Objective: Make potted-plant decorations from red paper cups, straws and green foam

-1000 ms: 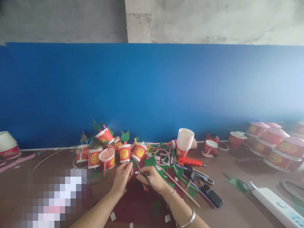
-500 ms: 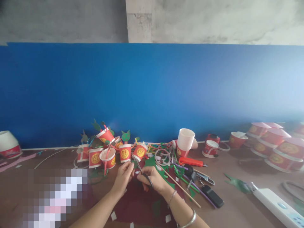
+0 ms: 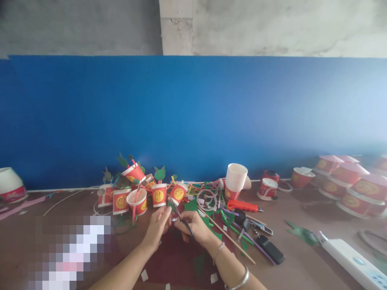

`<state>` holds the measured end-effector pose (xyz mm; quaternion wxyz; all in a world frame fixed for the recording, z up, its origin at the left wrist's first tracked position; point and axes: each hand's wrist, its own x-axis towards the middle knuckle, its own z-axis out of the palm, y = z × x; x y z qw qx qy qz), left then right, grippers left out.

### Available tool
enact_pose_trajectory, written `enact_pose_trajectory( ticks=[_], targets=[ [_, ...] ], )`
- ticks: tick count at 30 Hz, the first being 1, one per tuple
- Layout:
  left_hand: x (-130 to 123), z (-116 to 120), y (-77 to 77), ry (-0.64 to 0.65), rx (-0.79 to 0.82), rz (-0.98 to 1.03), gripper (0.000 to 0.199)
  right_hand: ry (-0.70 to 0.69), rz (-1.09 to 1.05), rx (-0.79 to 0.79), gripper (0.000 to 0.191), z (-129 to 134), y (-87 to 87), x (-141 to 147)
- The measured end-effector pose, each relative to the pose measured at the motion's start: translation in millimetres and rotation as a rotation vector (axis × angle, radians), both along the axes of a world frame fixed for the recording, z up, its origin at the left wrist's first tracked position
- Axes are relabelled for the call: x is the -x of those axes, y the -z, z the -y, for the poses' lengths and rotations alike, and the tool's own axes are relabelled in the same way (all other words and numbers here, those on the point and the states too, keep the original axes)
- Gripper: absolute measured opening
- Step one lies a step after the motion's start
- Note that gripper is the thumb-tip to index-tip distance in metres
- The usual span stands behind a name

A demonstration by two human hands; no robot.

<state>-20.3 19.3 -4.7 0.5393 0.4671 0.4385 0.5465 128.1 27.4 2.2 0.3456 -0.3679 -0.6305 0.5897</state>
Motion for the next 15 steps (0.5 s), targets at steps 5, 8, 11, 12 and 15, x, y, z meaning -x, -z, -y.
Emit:
enact_pose_trajectory(
  ticks=[5, 8, 11, 12, 15],
  targets=[
    [-1.1, 0.5, 2.1, 0.023, 0.021, 0.008, 0.040, -0.022, -0.017, 0.007, 0.035, 0.6, 0.2, 0.4],
    [-0.6, -1.1, 5.2, 0.030, 0.023, 0.025, 0.040, -0.027, -0.019, 0.015, 0.035, 1.3, -0.8, 1.0],
    [-0.2, -1.9, 6.8, 0.047, 0.020, 0.029, 0.041, -0.028, -0.025, 0.021, 0.035, 1.2, -0.9, 1.0],
    [-0.1, -1.9, 7.0, 0.052, 0.020, 0.027, 0.041, -0.029, -0.026, 0.021, 0.034, 1.1, -0.7, 0.8],
    [0.0, -1.6, 6.9, 0.058, 0.020, 0.026, 0.041, -0.032, -0.020, 0.016, 0.034, 0.8, -0.2, 0.2]
  ],
)
